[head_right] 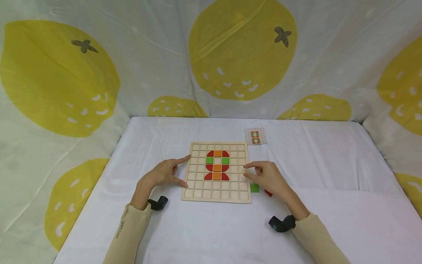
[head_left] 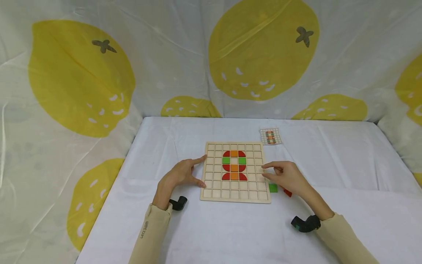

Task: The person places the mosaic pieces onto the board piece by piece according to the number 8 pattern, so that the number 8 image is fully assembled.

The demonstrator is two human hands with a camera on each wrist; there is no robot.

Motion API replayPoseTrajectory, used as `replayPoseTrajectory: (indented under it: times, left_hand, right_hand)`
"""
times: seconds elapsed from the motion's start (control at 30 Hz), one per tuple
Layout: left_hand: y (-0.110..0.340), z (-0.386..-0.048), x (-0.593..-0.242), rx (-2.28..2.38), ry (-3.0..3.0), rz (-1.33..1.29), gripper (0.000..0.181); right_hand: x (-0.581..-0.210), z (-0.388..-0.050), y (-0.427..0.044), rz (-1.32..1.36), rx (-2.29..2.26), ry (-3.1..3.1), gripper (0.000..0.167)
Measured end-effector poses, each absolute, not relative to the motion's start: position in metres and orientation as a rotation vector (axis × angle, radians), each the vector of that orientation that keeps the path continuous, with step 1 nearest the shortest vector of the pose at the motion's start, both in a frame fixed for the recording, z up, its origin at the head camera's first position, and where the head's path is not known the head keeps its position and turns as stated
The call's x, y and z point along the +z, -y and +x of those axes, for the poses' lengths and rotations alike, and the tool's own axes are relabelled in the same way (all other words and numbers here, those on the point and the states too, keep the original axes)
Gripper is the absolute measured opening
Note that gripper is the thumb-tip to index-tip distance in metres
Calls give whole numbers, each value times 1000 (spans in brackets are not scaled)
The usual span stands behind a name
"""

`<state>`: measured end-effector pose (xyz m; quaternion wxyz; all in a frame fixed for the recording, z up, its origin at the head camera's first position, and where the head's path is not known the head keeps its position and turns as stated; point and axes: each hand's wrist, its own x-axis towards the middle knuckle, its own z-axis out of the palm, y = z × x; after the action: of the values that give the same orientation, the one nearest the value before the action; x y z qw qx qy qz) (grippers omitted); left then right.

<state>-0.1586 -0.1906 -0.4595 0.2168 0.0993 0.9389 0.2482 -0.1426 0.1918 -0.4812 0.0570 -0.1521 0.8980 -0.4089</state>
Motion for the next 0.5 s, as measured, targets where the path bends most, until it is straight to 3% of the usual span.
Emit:
replayPoseTrajectory:
  times: [0.5]
  left_hand:
    - [191, -158, -461, 704, -2606, 287, 114]
  right_hand:
    - [-489, -120, -248, -313, -1162, -2816, 31]
